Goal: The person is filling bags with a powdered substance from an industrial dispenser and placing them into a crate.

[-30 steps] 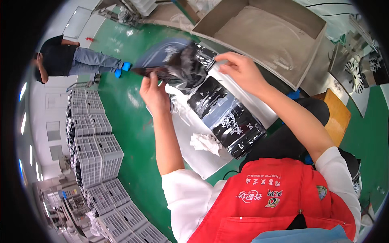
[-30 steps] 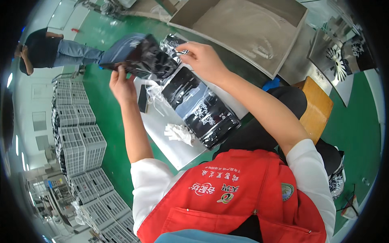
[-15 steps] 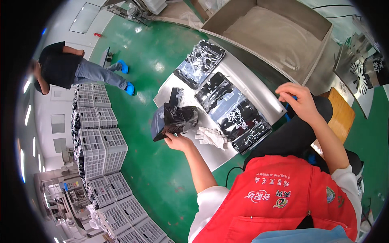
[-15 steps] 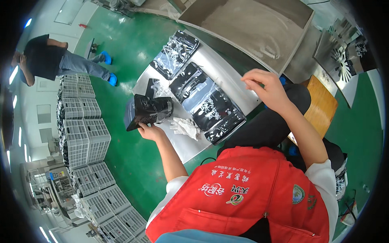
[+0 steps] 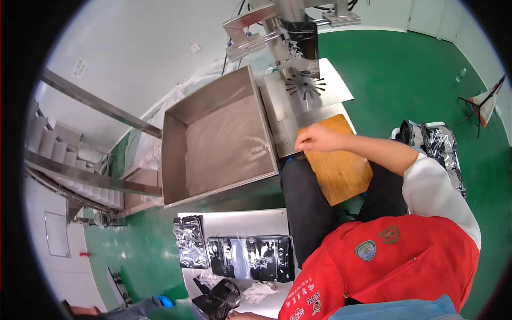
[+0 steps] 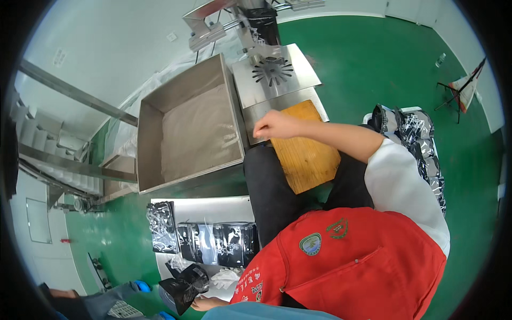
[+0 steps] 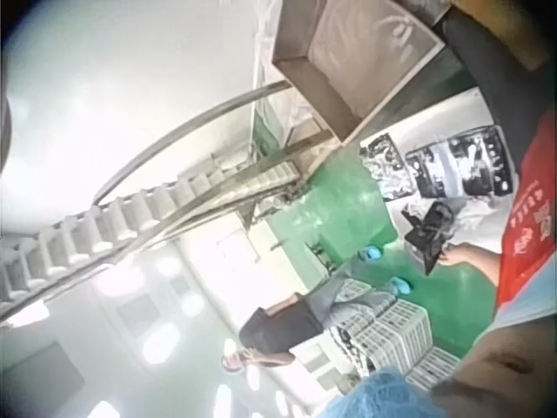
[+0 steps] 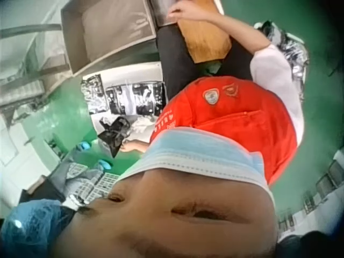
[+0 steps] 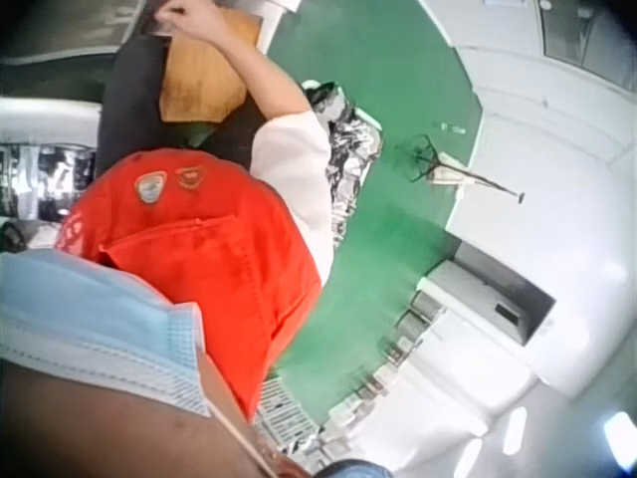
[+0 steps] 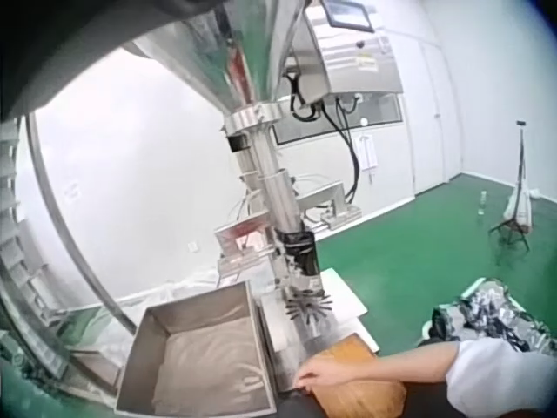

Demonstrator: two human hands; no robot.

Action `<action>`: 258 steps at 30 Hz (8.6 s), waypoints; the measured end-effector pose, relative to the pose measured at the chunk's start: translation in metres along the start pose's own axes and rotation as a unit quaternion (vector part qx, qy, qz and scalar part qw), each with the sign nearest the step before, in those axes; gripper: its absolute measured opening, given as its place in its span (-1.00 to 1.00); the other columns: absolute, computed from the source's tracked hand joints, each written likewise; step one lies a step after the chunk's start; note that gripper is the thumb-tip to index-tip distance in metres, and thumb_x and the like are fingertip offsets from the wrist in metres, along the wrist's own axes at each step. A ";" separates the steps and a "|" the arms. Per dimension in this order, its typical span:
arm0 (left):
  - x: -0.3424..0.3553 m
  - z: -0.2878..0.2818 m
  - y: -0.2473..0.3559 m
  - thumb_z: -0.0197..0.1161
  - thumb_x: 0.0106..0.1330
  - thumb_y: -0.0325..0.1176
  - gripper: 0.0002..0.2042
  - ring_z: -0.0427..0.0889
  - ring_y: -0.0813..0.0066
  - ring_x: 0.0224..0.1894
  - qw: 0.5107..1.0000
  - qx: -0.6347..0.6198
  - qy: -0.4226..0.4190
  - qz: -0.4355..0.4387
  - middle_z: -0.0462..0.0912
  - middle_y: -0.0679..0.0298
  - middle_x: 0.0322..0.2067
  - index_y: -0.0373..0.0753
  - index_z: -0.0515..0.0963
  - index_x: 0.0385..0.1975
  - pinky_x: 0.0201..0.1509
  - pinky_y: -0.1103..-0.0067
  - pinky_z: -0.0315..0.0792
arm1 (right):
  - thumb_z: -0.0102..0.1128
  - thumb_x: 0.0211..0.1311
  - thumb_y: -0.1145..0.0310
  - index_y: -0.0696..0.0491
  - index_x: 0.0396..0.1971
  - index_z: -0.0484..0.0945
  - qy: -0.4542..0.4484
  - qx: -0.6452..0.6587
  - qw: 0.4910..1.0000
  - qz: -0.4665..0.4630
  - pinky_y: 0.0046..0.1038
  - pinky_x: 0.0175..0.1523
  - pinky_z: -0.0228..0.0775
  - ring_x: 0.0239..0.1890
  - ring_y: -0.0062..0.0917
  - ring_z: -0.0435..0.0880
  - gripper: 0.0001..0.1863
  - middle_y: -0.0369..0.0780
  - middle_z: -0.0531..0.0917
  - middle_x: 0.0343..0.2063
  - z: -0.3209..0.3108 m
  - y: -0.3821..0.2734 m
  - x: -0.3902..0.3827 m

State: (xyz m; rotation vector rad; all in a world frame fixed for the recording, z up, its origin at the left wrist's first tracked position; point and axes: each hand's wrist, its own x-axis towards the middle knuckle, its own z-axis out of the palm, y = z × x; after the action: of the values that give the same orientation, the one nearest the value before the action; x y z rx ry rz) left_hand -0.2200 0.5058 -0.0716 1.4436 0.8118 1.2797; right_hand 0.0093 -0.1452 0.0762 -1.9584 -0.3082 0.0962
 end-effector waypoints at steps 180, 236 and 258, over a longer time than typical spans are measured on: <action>-0.551 0.618 0.192 0.36 0.06 -0.43 -0.23 0.38 0.35 0.10 0.514 -0.264 -0.816 -0.026 0.34 0.11 0.11 -0.37 -0.01 0.21 0.21 0.53 0.20 | 0.22 0.06 0.17 0.24 -0.42 0.59 0.247 -0.347 0.879 0.216 -0.20 -0.14 0.44 -0.26 -0.10 0.62 -0.64 0.05 0.62 -0.39 -0.197 -0.017 0.079; -0.467 0.654 0.365 0.17 0.14 -0.58 -0.90 0.59 0.31 -0.53 0.521 -0.180 -0.779 0.299 0.55 0.05 -0.48 -0.38 0.44 -0.35 -0.47 0.45 0.39 | 0.25 0.08 0.20 0.18 -0.40 0.49 0.340 -0.299 0.891 0.032 -0.21 -0.30 0.38 -0.41 -0.12 0.57 -0.68 -0.01 0.56 -0.51 -0.214 0.026 0.058; -0.458 0.571 0.199 0.04 0.32 -0.42 -0.85 0.51 0.59 -0.43 0.604 -0.095 -0.782 -0.122 0.53 0.24 -0.44 -0.38 0.44 -0.25 -0.38 0.64 0.42 | 0.02 0.23 0.40 0.17 -0.22 0.48 0.400 -0.293 0.860 0.119 -0.29 -0.21 0.46 -0.34 -0.21 0.62 -0.81 -0.03 0.59 -0.40 -0.167 0.064 -0.042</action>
State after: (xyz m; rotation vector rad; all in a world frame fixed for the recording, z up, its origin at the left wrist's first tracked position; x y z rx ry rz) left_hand 0.2095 -0.1134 0.0179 1.5354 -0.3716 -0.3958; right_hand 0.0147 -0.3284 0.0811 -2.4250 0.5194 -0.7217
